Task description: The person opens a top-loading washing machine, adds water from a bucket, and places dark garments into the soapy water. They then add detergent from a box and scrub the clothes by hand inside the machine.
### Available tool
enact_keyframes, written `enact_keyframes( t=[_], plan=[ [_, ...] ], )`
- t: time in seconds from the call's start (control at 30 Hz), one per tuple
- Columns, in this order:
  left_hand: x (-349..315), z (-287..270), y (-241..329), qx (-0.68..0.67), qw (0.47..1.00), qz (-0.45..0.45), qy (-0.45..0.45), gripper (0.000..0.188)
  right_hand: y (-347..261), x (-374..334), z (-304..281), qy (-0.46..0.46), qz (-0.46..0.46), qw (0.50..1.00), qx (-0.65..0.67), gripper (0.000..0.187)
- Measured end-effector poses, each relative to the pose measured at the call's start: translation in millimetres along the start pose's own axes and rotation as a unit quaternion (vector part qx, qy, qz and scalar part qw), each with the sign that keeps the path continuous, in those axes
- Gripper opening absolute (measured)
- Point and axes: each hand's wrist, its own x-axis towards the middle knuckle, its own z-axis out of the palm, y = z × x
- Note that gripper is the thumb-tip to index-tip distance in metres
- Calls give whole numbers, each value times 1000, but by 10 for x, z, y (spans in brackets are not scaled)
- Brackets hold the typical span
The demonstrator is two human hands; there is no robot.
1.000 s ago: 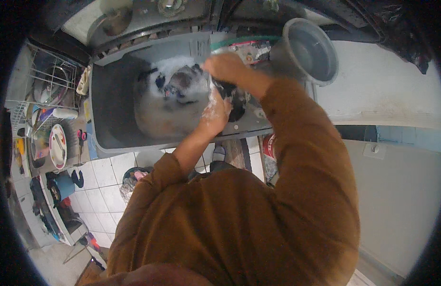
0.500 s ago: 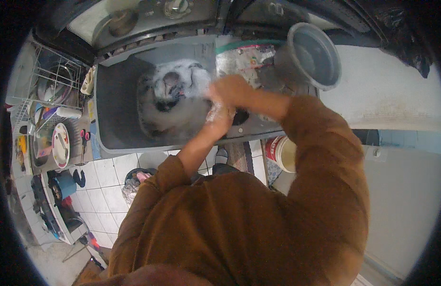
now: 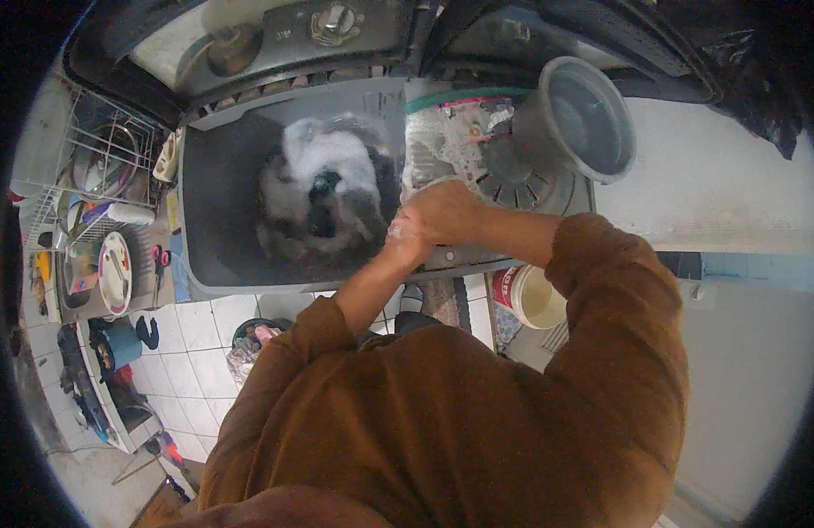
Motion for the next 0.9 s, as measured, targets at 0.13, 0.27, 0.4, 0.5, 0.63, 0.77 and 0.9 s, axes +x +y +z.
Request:
enact_keyframes(
  t=[0.13,0.27,0.4,0.5,0.63,0.77,0.9],
  plan=[
    [134,-199,527,11,960,-279,4,53,668,527,312,6,119,991,-68,36],
    [137,-223,449,-31,962,-269,27,56,577,638,114,12,109,990,-89,31],
    [19,-118,98,18,998,-34,-50,52,377,329,130,-19,23,998,-57,25],
    [67,-50,63,21,1000,-1,12,52,529,346,195,-15,1,993,-120,23],
    [148,-163,448,-47,968,-242,47,48,775,587,267,63,85,992,-68,30],
    [106,-291,385,-31,966,-247,-61,55,232,323,111,-143,47,988,-39,36],
    [-31,19,-11,-37,999,-15,12,60,96,46,105,-52,1,999,10,33]
  ],
)
